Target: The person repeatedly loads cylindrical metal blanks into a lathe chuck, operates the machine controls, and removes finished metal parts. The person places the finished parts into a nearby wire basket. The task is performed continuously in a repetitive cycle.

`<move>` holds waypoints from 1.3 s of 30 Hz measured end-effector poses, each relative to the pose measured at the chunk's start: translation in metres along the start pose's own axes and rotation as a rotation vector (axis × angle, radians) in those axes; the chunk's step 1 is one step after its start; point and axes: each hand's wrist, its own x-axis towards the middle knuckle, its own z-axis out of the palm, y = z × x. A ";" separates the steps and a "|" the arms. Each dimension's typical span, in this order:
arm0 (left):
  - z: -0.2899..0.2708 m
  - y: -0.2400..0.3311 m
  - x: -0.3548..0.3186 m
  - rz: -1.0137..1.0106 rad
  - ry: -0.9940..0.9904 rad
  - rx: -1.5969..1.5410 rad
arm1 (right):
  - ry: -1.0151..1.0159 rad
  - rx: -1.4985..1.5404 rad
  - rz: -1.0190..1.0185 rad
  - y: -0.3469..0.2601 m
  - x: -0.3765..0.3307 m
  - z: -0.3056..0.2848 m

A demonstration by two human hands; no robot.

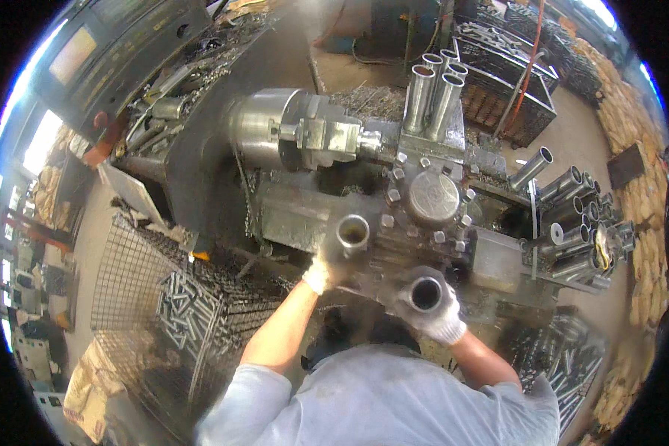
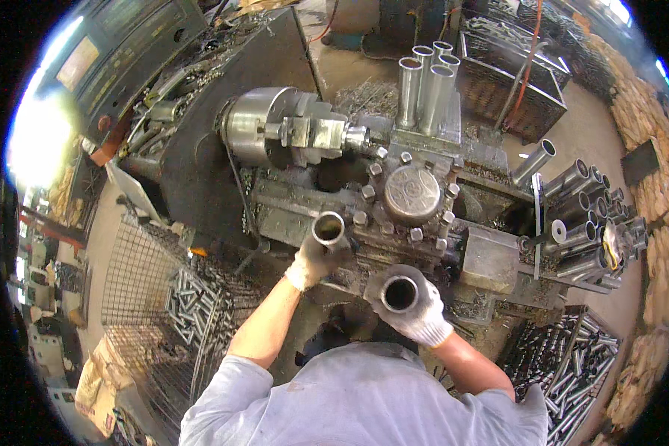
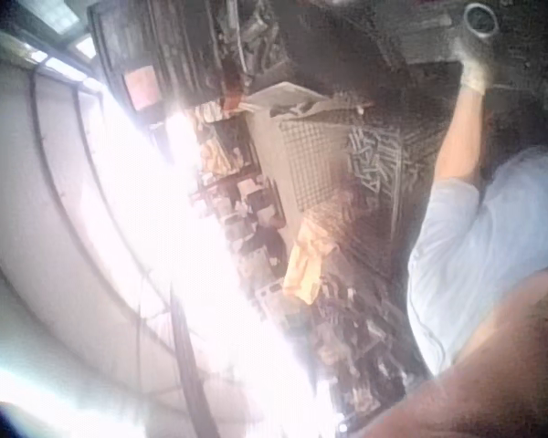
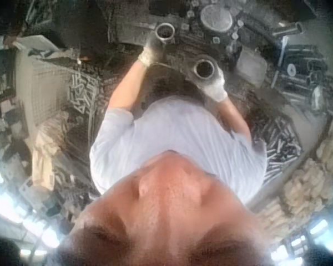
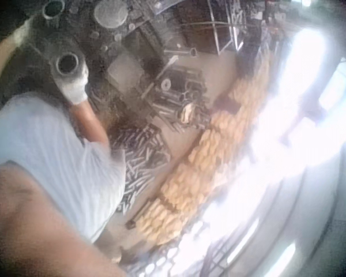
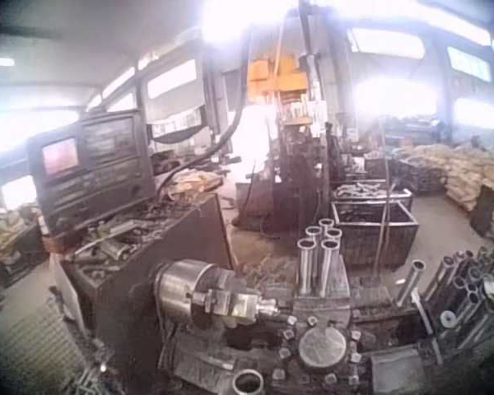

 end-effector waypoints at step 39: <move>-0.234 0.123 0.265 0.126 -0.393 1.121 | -0.979 -1.351 0.296 0.119 0.285 -0.149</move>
